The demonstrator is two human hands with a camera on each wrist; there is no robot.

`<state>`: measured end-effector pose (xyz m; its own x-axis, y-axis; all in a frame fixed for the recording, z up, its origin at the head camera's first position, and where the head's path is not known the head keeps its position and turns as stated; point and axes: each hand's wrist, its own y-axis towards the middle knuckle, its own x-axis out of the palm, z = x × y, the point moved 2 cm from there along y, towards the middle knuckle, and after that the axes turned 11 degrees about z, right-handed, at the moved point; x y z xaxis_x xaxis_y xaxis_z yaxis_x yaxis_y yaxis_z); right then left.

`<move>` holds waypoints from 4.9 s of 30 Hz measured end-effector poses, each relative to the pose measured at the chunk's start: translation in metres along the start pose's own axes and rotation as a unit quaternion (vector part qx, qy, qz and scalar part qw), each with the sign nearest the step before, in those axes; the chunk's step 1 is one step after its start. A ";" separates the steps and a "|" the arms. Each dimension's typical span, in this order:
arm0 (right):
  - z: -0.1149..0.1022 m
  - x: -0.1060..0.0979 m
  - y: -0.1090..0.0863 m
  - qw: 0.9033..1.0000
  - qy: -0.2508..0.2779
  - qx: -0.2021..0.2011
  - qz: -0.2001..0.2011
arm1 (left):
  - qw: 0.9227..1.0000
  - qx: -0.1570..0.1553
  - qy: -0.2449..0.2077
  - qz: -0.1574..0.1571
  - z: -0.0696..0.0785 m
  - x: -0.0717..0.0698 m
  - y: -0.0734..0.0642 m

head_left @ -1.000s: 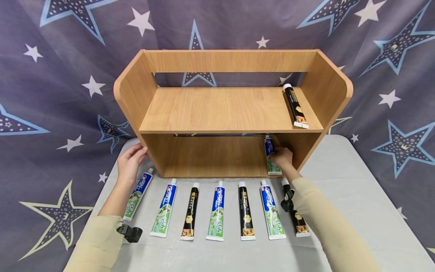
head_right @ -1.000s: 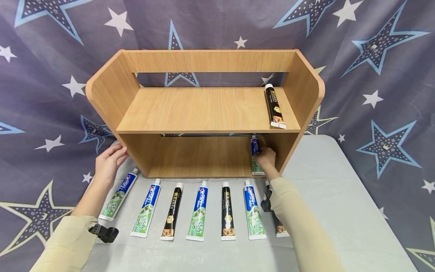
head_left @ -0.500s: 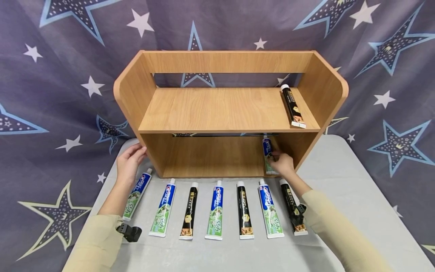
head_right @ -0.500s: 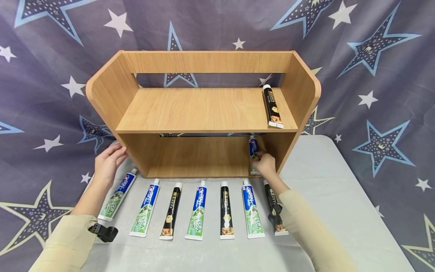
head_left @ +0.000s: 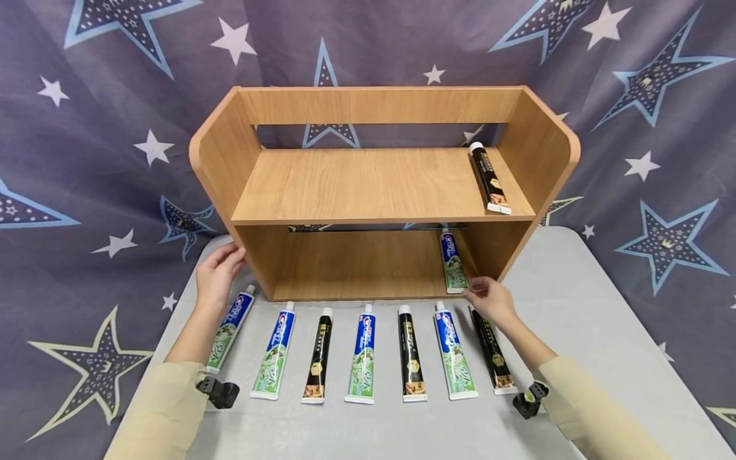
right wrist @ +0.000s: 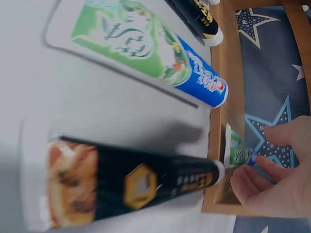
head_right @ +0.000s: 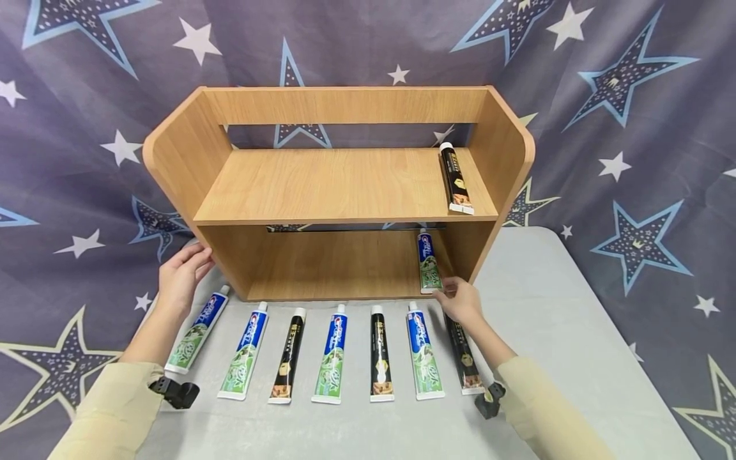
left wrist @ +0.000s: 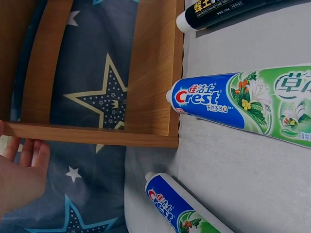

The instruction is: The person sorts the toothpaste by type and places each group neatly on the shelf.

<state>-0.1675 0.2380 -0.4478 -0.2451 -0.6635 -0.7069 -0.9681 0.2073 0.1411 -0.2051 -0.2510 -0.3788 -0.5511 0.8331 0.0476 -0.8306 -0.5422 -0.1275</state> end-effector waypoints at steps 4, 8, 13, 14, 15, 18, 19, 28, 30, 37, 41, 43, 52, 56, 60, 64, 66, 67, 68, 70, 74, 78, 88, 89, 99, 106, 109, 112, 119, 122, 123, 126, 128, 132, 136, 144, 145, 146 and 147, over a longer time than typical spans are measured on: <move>0.014 -0.009 -0.009 0.999 0.031 -0.023 0.019 | 1.000 -0.008 -0.007 0.001 0.001 0.001 -0.001; 0.020 -0.016 -0.015 0.999 0.027 -0.022 0.016 | 1.000 -0.007 -0.005 0.006 0.004 -0.001 -0.002; 0.024 -0.020 -0.027 1.000 0.004 0.013 0.000 | 1.000 -0.006 0.011 0.002 0.004 -0.002 -0.001; 0.026 -0.020 -0.029 1.000 0.002 0.018 -0.001 | 1.000 -0.006 0.013 0.002 0.004 -0.002 -0.001; 0.029 -0.020 -0.032 1.000 0.000 0.021 -0.001 | 1.000 -0.007 0.012 0.000 0.004 -0.001 -0.001; 0.037 -0.019 -0.039 0.999 -0.005 0.034 -0.005 | 1.000 -0.011 0.005 -0.001 0.003 0.000 0.000; 0.040 -0.019 -0.041 0.999 -0.006 0.037 -0.007 | 1.000 -0.015 -0.002 0.000 0.003 0.000 0.000; 0.052 -0.015 -0.054 0.997 0.001 0.074 -0.036 | 1.000 -0.021 -0.011 0.005 0.002 -0.001 0.001; 0.052 -0.013 -0.054 0.996 0.001 0.078 -0.041 | 1.000 -0.020 -0.011 0.004 0.002 -0.001 0.001; 0.045 -0.011 -0.054 0.997 -0.036 0.062 -0.036 | 1.000 -0.012 -0.003 0.006 0.002 -0.001 -0.001; 0.042 -0.010 -0.056 0.995 -0.059 0.068 -0.039 | 1.000 -0.014 -0.001 0.003 0.001 -0.001 -0.001; 0.041 -0.009 -0.057 0.994 -0.071 0.072 -0.039 | 1.000 -0.018 -0.002 0.001 0.001 -0.001 0.000; 0.035 -0.006 -0.058 0.989 -0.120 0.078 -0.037 | 1.000 -0.025 -0.016 0.004 0.002 0.000 0.000; 0.031 -0.004 -0.059 0.989 -0.124 0.075 -0.034 | 1.000 -0.026 -0.016 0.004 0.003 -0.001 0.000; 0.028 -0.001 -0.059 0.989 -0.126 0.073 -0.029 | 1.000 -0.024 -0.014 0.003 0.003 -0.001 -0.001; 0.028 0.001 -0.061 0.989 -0.125 0.079 -0.030 | 1.000 -0.024 -0.009 0.005 0.003 -0.001 -0.002; 0.028 0.001 -0.061 0.988 -0.127 0.082 -0.034 | 1.000 -0.026 -0.011 0.005 0.003 0.000 -0.001; 0.028 0.001 -0.060 0.988 -0.128 0.082 -0.035 | 1.000 -0.025 -0.009 0.005 0.003 0.000 -0.001; 0.027 0.001 -0.060 0.988 -0.128 0.082 -0.037 | 1.000 -0.024 -0.009 0.004 0.003 0.000 -0.002; 0.027 -0.001 -0.059 0.988 -0.125 0.081 -0.041 | 1.000 -0.024 -0.010 0.003 0.003 0.000 -0.001; 0.027 -0.004 -0.058 0.989 -0.102 0.092 -0.054 | 1.000 -0.026 -0.008 -0.003 0.004 0.000 -0.001; 0.029 -0.007 -0.056 0.987 -0.076 0.123 -0.071 | 1.000 -0.029 -0.002 -0.009 0.005 0.000 -0.001; 0.023 -0.017 -0.048 0.969 0.045 0.208 -0.123 | 0.999 -0.034 0.003 -0.004 0.006 -0.001 -0.001; 0.022 -0.018 -0.047 0.967 0.054 0.212 -0.127 | 0.999 -0.034 0.003 -0.004 0.006 -0.001 -0.001; 0.010 -0.023 -0.045 0.951 0.135 0.224 -0.168 | 1.000 -0.027 0.006 -0.007 0.003 -0.002 -0.001; -0.001 -0.025 -0.040 0.927 0.201 0.223 -0.223 | 1.000 -0.020 -0.009 -0.005 0.003 -0.001 0.000; -0.007 -0.026 -0.039 0.925 0.205 0.216 -0.238 | 1.000 -0.021 -0.006 -0.005 0.003 -0.001 0.000; -0.013 -0.027 -0.038 0.924 0.204 0.208 -0.247 | 1.000 -0.022 -0.002 -0.004 0.003 -0.001 0.000; -0.025 -0.032 -0.036 0.921 0.215 0.202 -0.254 | 1.000 -0.022 0.015 -0.004 0.004 -0.001 -0.001; -0.031 -0.034 -0.035 0.918 0.221 0.208 -0.255 | 1.000 -0.022 0.017 -0.004 0.003 -0.002 -0.001; -0.034 -0.035 -0.034 0.917 0.223 0.210 -0.256 | 1.000 -0.022 0.014 -0.004 0.003 -0.002 -0.001; -0.041 -0.039 -0.034 0.914 0.230 0.208 -0.262 | 1.000 -0.021 0.013 -0.005 0.002 -0.002 0.000; -0.046 -0.041 -0.033 0.913 0.232 0.203 -0.265 | 1.000 -0.020 0.010 -0.005 0.002 -0.002 0.000; -0.055 -0.047 -0.030 0.915 0.227 0.198 -0.269 | 1.000 -0.014 0.006 -0.006 0.001 -0.003 0.001; -0.061 -0.053 -0.027 0.917 0.218 0.195 -0.271 | 1.000 -0.015 0.002 -0.005 0.001 -0.003 0.001; -0.074 -0.065 -0.022 0.916 0.225 0.184 -0.278 | 1.000 -0.025 0.011 -0.007 0.001 -0.003 0.002; -0.076 -0.067 -0.021 0.916 0.226 0.182 -0.278 | 1.000 -0.026 0.007 -0.006 0.001 -0.003 0.002; -0.077 -0.068 -0.021 0.916 0.225 0.181 -0.278 | 1.000 -0.025 0.005 -0.005 0.001 -0.003 0.002; -0.079 -0.069 -0.020 0.918 0.223 0.179 -0.277 | 1.000 -0.023 0.004 -0.005 0.001 -0.003 0.002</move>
<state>-0.1353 0.2230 -0.3473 0.2046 -0.9497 -0.2370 -0.8911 -0.0805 -0.4466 -0.2053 -0.2546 -0.3787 -0.5422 0.8392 0.0408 -0.8312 -0.5287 -0.1718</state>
